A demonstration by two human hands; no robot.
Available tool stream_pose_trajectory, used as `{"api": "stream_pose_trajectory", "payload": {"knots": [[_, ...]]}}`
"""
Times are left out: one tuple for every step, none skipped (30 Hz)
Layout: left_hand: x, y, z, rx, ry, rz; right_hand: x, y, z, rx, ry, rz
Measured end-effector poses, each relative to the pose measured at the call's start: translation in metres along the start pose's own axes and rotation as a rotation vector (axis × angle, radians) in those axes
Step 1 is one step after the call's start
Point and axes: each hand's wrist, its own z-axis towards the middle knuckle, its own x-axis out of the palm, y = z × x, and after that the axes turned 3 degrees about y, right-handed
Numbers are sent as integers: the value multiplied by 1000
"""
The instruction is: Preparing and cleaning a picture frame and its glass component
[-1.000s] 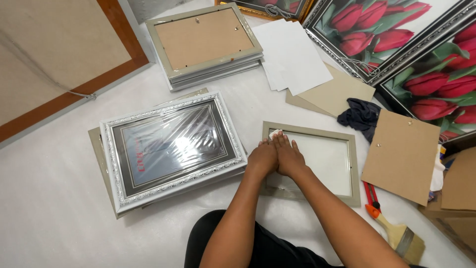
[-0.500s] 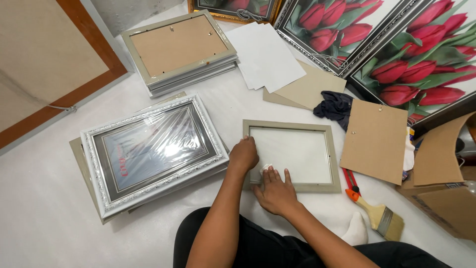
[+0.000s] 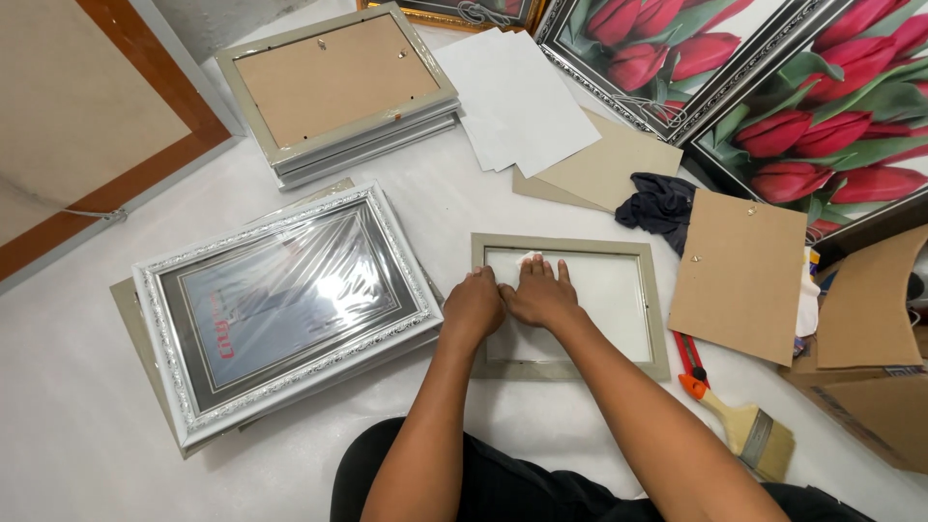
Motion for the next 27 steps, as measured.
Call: {"api": "stream_pose_trajectory", "payload": {"knots": [[5,6,5,0,2,2,0,-1,6,1,1,2],[9,9,11,-2,-3,10,-2,-3,11,-2,4,11],[13,12,16,-3,-8,18,-3,-6,16,-6,7,20],[8,10,11,3,-6,16,-5,-7,7,1,5,20],[4,7,6,19,-16,21,-7,-7,-3,-16,7,13],[-1,4,1,36,-24,27,-8,-8,-14,-32,8,9],[1,2,-3,44,-20,28,-2,-9,-25,-24,6,11],[0,-1,-6,39,-36,53,2,-10,-37,-30,26,2],[0,-4,-10,34,-51,78,7,-11,-49,-37,46,-6],[4,-6,-11,43,-52,81,14,-13,-62,-30,38,-4],[8,-8,-12,57,-89,121,20,-14,-75,-35,53,8],[13,-10,-14,68,-123,160,27,-16,-88,-40,72,21],[21,-9,-11,75,-121,163,26,-14,-104,-34,68,25],[29,-8,-7,82,-128,181,25,-13,-120,-38,85,36],[37,-7,-3,90,-136,198,25,-11,-135,-42,102,47],[42,-9,-4,95,-135,199,29,-14,-139,-37,100,50],[47,-12,-5,109,-126,207,33,-17,-143,-42,119,42],[50,-13,-6,119,-117,215,37,-19,-145,-50,140,35],[46,-21,-13,121,-115,217,37,-19,-146,-48,139,38],[42,-27,-19,114,-79,206,37,-19,-147,-49,147,21],[38,-32,-24,106,-43,195,37,-19,-146,-49,155,4],[39,-32,-23,104,-40,194,38,-20,-140,-49,159,4],[40,-32,-20,64,-26,228,39,-21,-133,-40,146,-7],[42,-31,-17,24,-8,262,41,-22,-127,-28,135,-17],[41,-33,-17,23,-1,260,39,-26,-119,-27,142,-16],[40,-34,-16,20,1,265,37,-28,-110,-32,118,-27],[38,-35,-15,18,3,271,34,-31,-101,-37,94,-39]]}}
